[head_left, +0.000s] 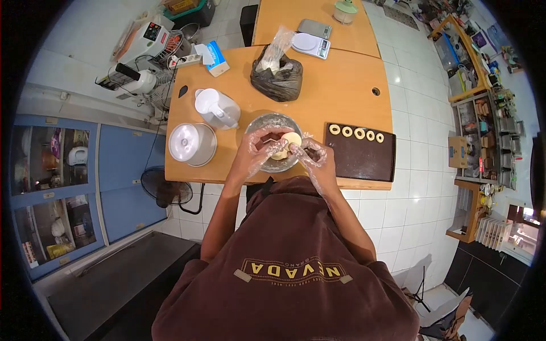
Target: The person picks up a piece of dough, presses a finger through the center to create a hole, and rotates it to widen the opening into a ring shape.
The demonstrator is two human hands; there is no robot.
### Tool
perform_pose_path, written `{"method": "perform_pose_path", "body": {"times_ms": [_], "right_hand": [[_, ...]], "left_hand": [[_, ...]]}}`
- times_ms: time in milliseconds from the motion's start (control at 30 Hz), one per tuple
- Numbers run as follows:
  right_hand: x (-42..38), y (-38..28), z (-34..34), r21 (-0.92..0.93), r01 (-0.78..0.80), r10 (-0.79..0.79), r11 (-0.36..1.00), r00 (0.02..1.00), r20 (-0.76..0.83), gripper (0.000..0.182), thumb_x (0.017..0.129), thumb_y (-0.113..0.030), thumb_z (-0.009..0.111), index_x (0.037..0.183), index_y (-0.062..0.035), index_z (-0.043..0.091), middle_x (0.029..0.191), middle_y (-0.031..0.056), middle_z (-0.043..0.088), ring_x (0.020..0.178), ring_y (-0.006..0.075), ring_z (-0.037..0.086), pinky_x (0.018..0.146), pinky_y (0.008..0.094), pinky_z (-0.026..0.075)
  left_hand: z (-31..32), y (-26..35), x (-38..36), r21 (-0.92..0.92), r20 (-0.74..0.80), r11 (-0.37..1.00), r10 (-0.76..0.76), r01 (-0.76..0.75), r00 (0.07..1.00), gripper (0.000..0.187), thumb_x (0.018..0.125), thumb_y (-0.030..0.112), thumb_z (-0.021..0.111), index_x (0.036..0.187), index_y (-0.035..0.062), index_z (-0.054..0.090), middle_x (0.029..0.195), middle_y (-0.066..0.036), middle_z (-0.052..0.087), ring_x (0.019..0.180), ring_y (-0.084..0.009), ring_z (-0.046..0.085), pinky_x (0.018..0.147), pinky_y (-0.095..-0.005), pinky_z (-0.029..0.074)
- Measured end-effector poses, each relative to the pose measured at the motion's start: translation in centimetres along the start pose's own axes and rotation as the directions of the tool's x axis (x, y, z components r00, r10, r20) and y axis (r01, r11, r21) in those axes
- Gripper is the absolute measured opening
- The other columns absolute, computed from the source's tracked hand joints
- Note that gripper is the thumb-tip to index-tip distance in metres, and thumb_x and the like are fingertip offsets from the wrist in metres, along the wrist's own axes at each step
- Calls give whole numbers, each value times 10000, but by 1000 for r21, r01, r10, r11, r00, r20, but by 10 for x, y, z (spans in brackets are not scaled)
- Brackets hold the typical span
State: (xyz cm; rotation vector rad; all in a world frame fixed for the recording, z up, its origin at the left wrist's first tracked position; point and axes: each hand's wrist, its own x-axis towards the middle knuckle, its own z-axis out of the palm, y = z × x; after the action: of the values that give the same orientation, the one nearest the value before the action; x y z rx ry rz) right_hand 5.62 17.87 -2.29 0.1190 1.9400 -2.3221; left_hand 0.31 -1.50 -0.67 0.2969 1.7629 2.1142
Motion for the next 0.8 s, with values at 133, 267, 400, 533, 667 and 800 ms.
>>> {"method": "perform_pose_path", "body": {"times_ms": [133, 267, 400, 533, 667, 800], "right_hand": [[0, 0, 4, 9, 37, -36, 999, 999, -24, 193, 974, -145, 749, 1053, 28, 719, 951, 11, 712, 914, 68, 617, 798, 260, 510], [-1, -1, 5, 22, 26, -26, 999, 999, -42, 193, 973, -133, 748, 1070, 31, 714, 959, 16, 715, 904, 69, 632, 789, 260, 519], [-3, -10, 11, 82, 15, -7, 997, 996, -92, 144, 985, -119, 729, 979, 23, 713, 940, -3, 678, 902, 53, 586, 839, 238, 481], [1, 5, 3, 38, 48, -46, 998, 997, -55, 170, 979, -136, 743, 1022, 27, 722, 947, 4, 695, 887, 59, 607, 797, 246, 497], [-2, -6, 10, 57, 18, -12, 998, 996, -89, 174, 976, -148, 749, 1010, 21, 734, 915, -4, 692, 858, 52, 600, 760, 249, 496], [-1, -7, 14, 61, 7, -6, 998, 1000, -20, 157, 966, -147, 754, 976, 9, 744, 858, 2, 697, 820, 48, 594, 722, 252, 483]], "left_hand": [[0, 7, -2, 65, 41, 997, 32, -34, 999, 281, 963, 41, 686, 1235, -30, 696, 1176, -91, 704, 1116, -165, 656, 1006, -319, 526], [-1, 8, 0, 145, 71, 986, 72, -82, 995, 300, 956, 35, 686, 1250, -24, 686, 1142, -72, 689, 1113, -161, 651, 1002, -321, 525], [6, 5, -3, 41, 10, 999, 9, -9, 1000, 300, 955, 46, 691, 1246, -25, 675, 1156, -79, 694, 1097, -158, 653, 998, -320, 521], [4, 5, -4, 39, -20, 999, -9, 10, 1000, 291, 947, 46, 710, 1224, -33, 672, 1194, -94, 705, 1101, -160, 660, 1001, -320, 518], [4, 1, -1, 137, -12, 990, -17, 18, 1000, 402, 1046, 259, 617, 1326, -30, 611, 1249, -113, 678, 1153, -168, 630, 1034, -342, 497], [24, -9, 8, -584, 135, 808, 3, 77, 991, 792, 1051, 630, 380, 1511, -13, 429, 1473, -206, 526, 1361, -273, 509, 1152, -412, 406]]}}
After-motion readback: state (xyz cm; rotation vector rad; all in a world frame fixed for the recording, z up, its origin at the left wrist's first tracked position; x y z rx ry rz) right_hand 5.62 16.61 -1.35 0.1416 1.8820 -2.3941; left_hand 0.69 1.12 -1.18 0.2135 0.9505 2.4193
